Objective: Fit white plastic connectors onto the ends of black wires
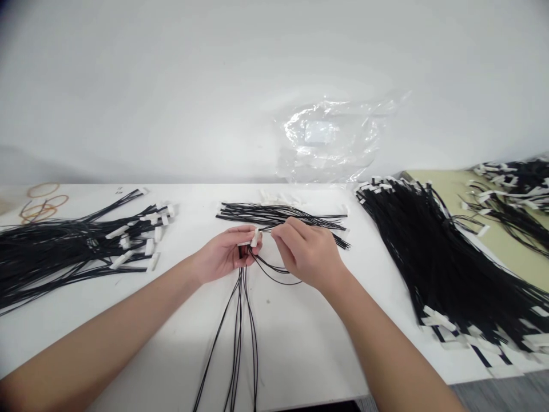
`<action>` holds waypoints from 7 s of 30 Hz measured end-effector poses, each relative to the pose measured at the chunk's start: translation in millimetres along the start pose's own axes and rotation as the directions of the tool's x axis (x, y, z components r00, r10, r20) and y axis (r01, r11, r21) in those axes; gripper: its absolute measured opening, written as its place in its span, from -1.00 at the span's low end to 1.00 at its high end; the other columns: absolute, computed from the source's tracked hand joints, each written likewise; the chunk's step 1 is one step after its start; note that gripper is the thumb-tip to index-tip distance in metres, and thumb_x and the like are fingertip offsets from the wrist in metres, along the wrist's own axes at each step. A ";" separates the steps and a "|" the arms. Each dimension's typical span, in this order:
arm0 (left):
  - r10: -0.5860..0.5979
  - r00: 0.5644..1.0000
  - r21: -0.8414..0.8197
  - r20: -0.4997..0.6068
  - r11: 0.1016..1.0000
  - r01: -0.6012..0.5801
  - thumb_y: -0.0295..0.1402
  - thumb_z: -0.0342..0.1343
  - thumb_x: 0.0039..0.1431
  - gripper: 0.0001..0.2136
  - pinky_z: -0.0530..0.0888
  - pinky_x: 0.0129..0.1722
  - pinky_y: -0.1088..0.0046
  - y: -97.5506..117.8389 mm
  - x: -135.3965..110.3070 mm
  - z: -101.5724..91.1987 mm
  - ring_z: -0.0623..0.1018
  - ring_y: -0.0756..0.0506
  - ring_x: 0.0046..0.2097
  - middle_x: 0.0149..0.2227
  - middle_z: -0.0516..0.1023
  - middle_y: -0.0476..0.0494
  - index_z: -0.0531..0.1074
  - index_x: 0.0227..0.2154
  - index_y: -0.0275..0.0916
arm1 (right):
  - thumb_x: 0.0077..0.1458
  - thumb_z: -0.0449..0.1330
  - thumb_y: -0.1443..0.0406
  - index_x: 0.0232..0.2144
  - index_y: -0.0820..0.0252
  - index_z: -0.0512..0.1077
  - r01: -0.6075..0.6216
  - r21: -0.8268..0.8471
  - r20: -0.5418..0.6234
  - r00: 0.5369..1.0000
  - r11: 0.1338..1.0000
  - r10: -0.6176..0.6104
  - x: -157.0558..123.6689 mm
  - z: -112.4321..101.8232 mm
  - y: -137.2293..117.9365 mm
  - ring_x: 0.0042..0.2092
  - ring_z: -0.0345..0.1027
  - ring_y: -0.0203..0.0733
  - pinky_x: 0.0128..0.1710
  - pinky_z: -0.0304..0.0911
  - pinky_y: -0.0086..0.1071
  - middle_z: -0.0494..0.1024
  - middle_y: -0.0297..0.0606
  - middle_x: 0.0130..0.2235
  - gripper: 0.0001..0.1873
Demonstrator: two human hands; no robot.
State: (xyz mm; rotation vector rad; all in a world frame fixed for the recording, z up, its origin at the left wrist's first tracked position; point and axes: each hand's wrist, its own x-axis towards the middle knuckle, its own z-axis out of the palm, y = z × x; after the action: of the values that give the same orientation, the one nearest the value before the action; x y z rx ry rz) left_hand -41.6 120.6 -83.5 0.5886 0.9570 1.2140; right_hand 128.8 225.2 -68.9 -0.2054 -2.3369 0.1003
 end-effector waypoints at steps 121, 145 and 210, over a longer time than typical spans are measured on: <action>0.037 0.995 -0.116 -0.090 0.992 -0.047 -0.26 0.17 0.03 -0.80 0.10 -0.70 0.69 -0.8 3.4 0.4 0.52 0.01 -0.38 -0.33 0.35 -0.12 0.38 -0.42 -0.32 | -0.06 0.26 0.13 -0.34 0.13 0.34 -0.151 0.988 0.067 0.325 -0.019 0.943 16.2 -37.7 64.1 -0.64 0.09 -0.55 -0.64 0.15 -0.56 0.23 -0.59 -0.59 -0.73; 0.020 1.000 -0.021 -0.020 1.000 -0.020 -0.30 0.14 0.07 -0.83 0.21 -0.59 0.64 -0.6 2.0 2.5 0.54 -0.04 -0.34 -0.31 0.40 -0.13 0.34 -0.43 -0.32 | -0.03 0.20 0.33 -0.56 0.17 0.50 -0.372 0.078 0.159 0.920 0.925 0.357 7.7 -13.1 -9.6 -0.51 0.22 -0.44 -0.52 0.09 -0.51 0.47 -0.38 -0.52 -0.88; 0.154 0.988 0.366 -0.020 0.921 -0.137 -0.21 0.10 0.09 -0.77 0.28 -0.55 0.59 -11.1 0.7 7.6 0.49 0.02 -0.39 -0.30 0.46 -0.17 0.37 -0.35 -0.31 | -0.04 0.19 0.31 -0.61 0.17 0.42 -0.596 0.237 0.333 0.792 0.767 0.512 10.5 -8.8 -10.7 -0.52 0.16 -0.43 -0.52 0.07 -0.50 0.42 -0.40 -0.54 -0.85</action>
State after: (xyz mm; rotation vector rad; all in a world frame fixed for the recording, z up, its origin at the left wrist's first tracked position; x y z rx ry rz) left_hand -29.4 119.0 -89.0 0.9419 1.2087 1.1928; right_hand 126.6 216.7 -53.9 -0.7594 -2.3812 0.8601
